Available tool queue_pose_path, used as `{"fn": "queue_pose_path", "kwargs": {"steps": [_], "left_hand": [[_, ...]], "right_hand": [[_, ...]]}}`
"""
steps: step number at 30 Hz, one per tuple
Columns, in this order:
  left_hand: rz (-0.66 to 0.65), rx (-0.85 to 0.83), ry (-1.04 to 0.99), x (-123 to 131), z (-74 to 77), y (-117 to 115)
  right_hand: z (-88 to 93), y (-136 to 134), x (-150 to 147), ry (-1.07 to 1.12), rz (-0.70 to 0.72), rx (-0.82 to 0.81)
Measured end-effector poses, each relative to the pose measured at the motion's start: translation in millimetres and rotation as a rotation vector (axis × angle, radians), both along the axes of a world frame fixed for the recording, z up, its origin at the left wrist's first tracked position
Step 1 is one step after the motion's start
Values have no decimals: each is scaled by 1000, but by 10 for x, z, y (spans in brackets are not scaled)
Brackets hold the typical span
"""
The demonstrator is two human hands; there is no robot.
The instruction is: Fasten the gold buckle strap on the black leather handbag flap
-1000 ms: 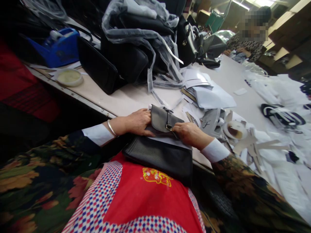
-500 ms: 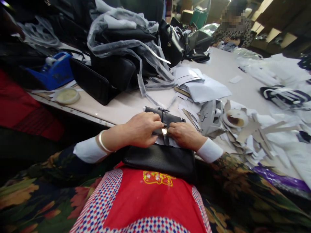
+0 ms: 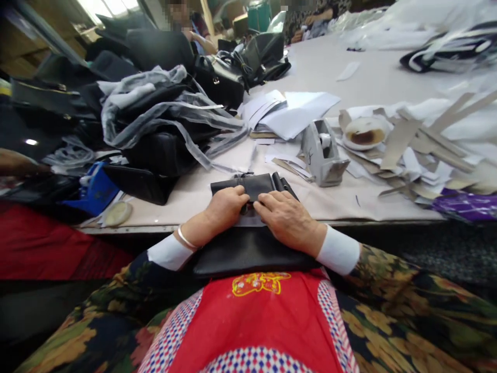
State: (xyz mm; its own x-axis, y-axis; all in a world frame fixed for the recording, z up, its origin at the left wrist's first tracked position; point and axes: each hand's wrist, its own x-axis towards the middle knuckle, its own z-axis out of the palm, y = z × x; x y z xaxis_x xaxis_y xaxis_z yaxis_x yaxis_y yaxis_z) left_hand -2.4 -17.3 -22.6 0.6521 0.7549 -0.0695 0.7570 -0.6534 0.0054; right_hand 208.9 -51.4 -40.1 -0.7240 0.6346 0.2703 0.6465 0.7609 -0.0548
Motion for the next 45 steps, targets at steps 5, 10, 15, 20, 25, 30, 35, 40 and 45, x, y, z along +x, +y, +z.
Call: {"fn": "queue_pose_path", "kwargs": {"steps": [5,10,15,20,25,30,35,40,45], "left_hand": [[99,-1,12,-37,26,-25],[225,-7,-189,-84,-22,-41],[332,-4,-375,-55,-58,3],[320,-11,-330,49,-29,13],[290,-36,-258,153,-49,-23],[268,-22,-187,219,-80,-83],[224,1,-59,286,-65,-176],[257,-30,-190,254,-86,-151],[310,-52,-303,174,-129,-81]], "right_hand": [[-87,-165,178,211,-86,-156],[-315,-145,325,618,-329,-190],[-496,-76,314,696,-599,-441],[-557,-38,272,639,-591,-525],[-591,-33,277,714,-586,-572],[-616,-23,291,776,-546,-567],[-630,-8,302,778,-536,-537],[-651,7,332,765,-545,-487],[-482,-82,365,656,-479,-247]]}}
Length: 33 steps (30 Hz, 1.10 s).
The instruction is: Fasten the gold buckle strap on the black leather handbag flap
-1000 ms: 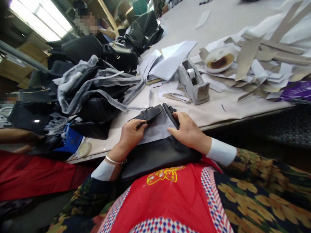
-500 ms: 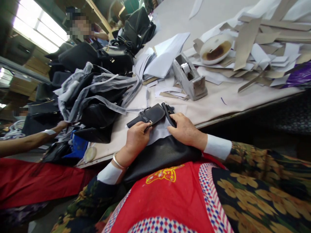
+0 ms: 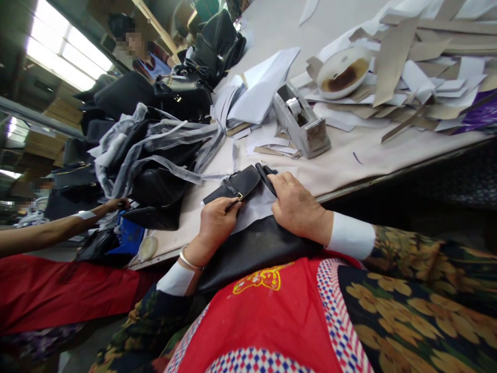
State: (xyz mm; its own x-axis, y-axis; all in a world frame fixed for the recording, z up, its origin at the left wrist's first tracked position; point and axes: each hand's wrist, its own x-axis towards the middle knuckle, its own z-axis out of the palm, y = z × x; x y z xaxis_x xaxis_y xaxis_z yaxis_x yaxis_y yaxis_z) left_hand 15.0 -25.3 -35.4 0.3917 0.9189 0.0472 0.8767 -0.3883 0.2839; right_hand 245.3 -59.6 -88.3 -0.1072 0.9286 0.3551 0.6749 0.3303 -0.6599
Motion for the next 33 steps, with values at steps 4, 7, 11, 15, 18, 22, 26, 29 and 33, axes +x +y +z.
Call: {"fn": "queue_pose_path", "kwargs": {"steps": [4,7,11,15,18,22,26,29,33], "left_hand": [[33,-21,-38,-31,-11,15],[44,-31,-62,-36,-3,26],[40,-48,-89,-46,11,45],[59,-38,-93,-44,14,45],[60,-25,-87,-27,11,35],[53,-13,-82,-17,-1,34],[49,-10,-84,-18,-4,43],[51,0,-81,-8,4,46],[38,19,-67,12,14,34]], "right_hand": [[286,-28,-22,-316,287,222],[418,68,-98,-388,647,275],[437,196,-179,-446,714,156],[416,189,-164,-510,705,64],[402,167,-145,-511,665,47],[386,179,-153,-533,641,-18],[389,185,-147,-555,645,-67],[376,184,-140,-537,655,16],[337,169,-161,-519,677,129]]}}
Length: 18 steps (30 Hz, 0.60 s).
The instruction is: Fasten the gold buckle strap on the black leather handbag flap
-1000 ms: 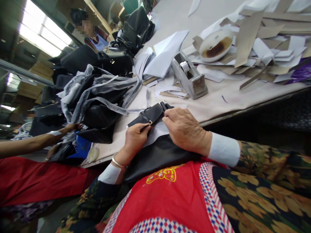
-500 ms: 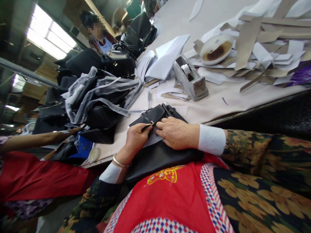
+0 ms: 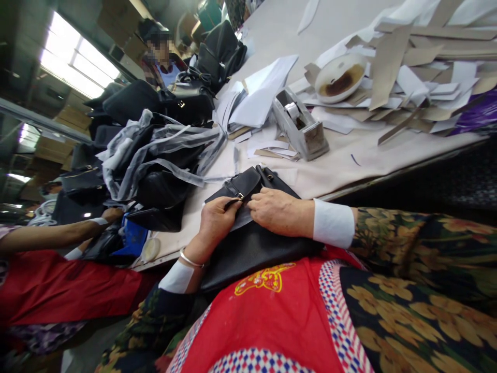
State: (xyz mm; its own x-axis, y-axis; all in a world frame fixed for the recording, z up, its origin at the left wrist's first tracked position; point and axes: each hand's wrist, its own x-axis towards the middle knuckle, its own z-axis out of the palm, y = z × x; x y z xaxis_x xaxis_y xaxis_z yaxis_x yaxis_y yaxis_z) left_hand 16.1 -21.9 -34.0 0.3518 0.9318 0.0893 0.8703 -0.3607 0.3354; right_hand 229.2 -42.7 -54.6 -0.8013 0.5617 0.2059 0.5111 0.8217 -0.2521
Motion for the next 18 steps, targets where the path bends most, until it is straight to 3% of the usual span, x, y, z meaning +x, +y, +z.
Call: {"fn": "queue_pose_path", "kwargs": {"steps": [10,18], "left_hand": [[-64,19,77,32,14,-55],[-83,33,192,138,34,-147]], "right_hand": [[136,-120,-33,-183,-33,2],[54,-122,-35,-136,-53,18]]}}
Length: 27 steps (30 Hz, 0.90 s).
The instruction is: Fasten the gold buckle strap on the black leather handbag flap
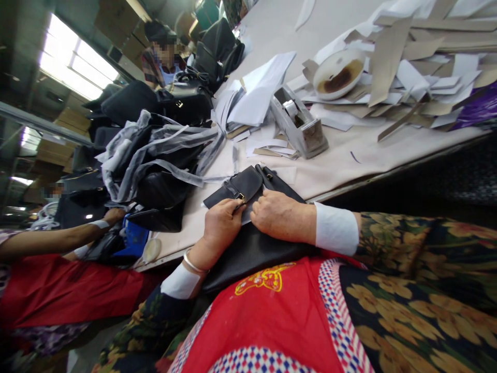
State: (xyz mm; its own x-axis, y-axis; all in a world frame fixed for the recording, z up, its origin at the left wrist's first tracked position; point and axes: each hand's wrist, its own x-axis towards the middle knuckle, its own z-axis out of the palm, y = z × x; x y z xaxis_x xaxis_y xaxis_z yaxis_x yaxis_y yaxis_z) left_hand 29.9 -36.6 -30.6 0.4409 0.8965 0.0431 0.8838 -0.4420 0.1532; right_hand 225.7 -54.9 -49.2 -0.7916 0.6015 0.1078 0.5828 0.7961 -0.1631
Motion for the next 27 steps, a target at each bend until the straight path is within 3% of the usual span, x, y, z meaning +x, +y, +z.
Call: {"fn": "queue_pose_path", "kwargs": {"steps": [8,11,15,21,27], "left_hand": [[-104,48,321,19,-43,-102],[-145,60,350,21,-45,-109],[-119,56,257,-17,-59,-65],[-17,-15,-141,-122,-125,35],[22,-46,-229,-122,-101,79]], "right_hand": [[-22,-5,40,43,4,-9],[-38,-8,55,58,11,-20],[-51,-8,70,70,11,-47],[-36,-2,95,90,5,-89],[-27,5,112,99,4,-99]]}}
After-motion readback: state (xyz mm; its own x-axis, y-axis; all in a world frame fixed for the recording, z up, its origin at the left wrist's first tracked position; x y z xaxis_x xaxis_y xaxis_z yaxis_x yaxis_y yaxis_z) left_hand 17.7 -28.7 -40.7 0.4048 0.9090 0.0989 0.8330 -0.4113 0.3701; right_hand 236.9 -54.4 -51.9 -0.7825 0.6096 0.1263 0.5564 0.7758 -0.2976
